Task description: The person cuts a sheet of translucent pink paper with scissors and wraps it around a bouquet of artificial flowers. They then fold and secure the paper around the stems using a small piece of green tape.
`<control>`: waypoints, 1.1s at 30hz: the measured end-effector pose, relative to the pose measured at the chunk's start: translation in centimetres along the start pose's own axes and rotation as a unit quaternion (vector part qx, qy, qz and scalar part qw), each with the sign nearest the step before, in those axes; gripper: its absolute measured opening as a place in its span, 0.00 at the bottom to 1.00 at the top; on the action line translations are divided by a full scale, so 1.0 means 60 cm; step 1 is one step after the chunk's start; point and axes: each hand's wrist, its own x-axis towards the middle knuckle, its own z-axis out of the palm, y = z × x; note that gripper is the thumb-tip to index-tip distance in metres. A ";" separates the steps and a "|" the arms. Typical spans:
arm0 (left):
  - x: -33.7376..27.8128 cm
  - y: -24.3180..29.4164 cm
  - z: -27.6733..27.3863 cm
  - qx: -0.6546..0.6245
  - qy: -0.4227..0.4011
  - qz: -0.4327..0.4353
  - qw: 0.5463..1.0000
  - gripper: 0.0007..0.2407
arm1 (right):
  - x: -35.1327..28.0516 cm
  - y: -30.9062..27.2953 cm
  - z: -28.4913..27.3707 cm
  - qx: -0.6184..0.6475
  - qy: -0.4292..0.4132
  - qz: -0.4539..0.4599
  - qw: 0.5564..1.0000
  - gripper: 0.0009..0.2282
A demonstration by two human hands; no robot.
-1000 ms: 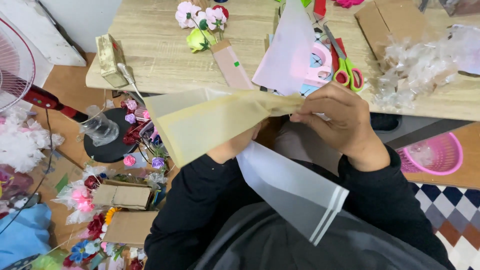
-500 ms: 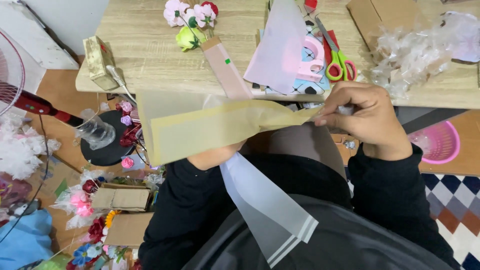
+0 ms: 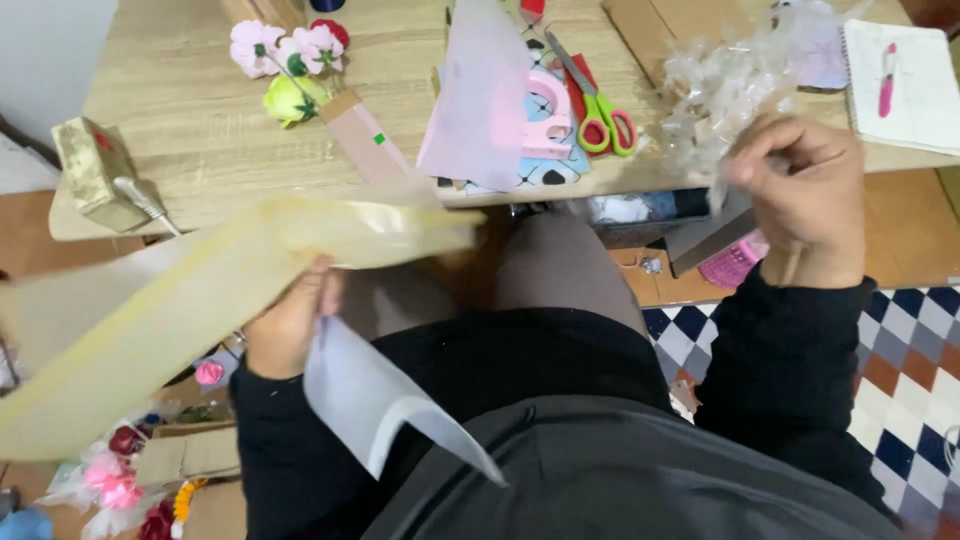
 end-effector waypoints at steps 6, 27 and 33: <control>-0.010 0.018 0.016 -0.078 0.092 0.043 0.992 0.11 | 0.040 0.086 -0.131 -0.545 0.233 -0.232 0.771 0.15; 0.008 0.020 0.064 -0.148 0.080 0.023 0.985 0.11 | 0.095 0.143 -0.169 -0.511 -0.142 0.326 0.782 0.34; 0.012 -0.001 0.064 -0.174 0.084 0.009 0.981 0.09 | 0.084 0.074 -0.122 -0.486 -0.025 0.229 0.843 0.24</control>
